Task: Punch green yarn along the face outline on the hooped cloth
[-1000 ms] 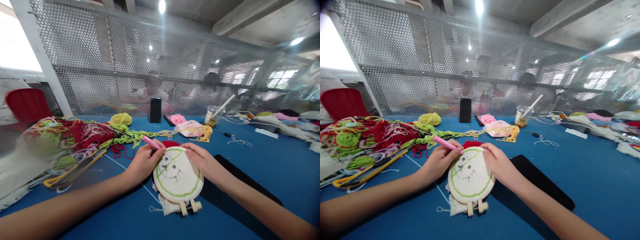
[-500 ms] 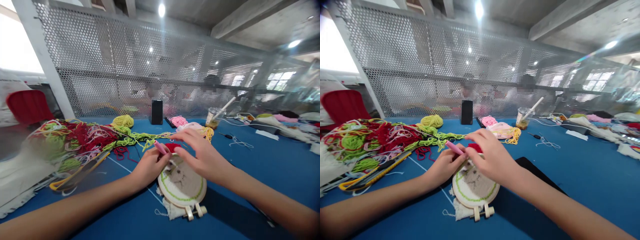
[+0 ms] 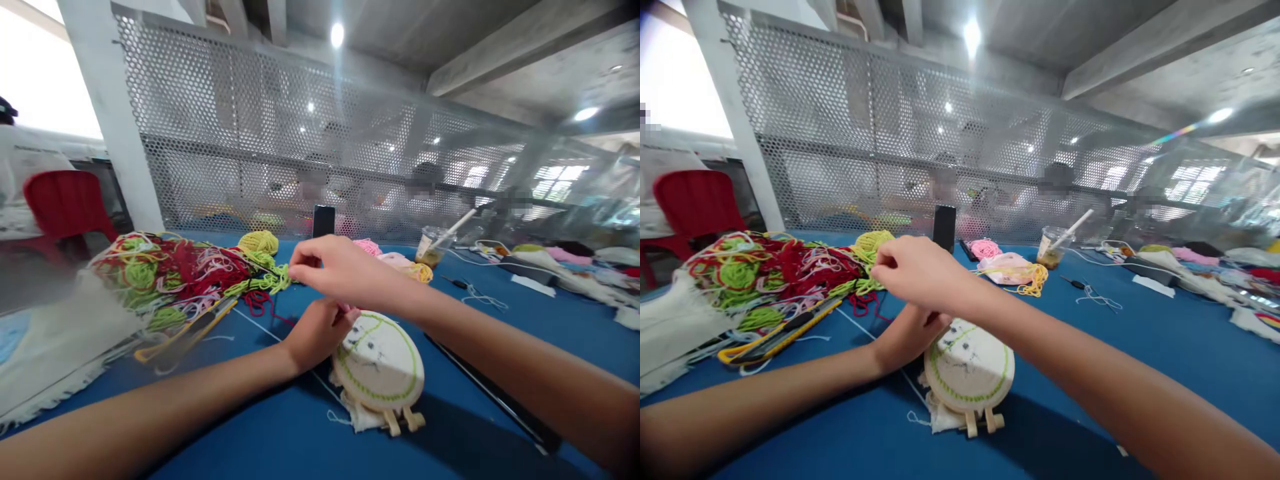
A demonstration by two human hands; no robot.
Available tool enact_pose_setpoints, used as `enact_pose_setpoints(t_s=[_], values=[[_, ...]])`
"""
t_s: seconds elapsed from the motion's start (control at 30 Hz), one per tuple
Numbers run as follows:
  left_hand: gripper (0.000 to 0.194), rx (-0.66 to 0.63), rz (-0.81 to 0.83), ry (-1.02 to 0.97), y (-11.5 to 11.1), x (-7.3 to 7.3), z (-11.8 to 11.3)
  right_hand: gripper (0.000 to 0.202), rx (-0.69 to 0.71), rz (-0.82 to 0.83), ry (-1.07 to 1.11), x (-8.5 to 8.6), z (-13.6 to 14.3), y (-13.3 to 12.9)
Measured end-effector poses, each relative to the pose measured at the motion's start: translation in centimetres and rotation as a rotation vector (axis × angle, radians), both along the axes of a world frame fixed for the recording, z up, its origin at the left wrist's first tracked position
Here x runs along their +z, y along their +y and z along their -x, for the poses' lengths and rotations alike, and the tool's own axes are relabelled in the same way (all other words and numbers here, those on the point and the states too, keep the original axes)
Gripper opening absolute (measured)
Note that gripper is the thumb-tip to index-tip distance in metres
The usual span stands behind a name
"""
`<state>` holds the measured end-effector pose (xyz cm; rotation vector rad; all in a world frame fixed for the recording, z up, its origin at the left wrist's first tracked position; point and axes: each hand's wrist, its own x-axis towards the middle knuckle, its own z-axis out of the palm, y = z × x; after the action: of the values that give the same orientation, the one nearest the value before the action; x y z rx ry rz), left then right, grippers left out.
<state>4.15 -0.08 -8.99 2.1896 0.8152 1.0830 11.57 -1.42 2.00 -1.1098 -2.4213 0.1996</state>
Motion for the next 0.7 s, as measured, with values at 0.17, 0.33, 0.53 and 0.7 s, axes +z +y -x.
enact_pose_setpoints(t_s=[0.17, 0.33, 0.53, 0.7], values=[[0.017, -0.024, -0.03, 0.044, 0.1, -0.3, 0.1, 0.008, 0.203, 0.395, 0.237, 1.5, 2.9, 2.6], [0.02, -0.017, -0.034, 0.077, 0.4, -0.6, 0.1, 0.009, 0.204, 0.731, 0.584, 3.2, 6.7, 4.7], [0.02, -0.047, -0.081, 0.08, 0.2, -0.5, 0.3, 0.019, 0.056, 0.52, 0.825, 7.1, 7.0, 10.3], [0.019, -0.058, -0.111, 0.079, 0.0, -0.2, 0.6, 0.031, -0.27, 0.124, 0.525, 9.6, 0.5, 14.4]])
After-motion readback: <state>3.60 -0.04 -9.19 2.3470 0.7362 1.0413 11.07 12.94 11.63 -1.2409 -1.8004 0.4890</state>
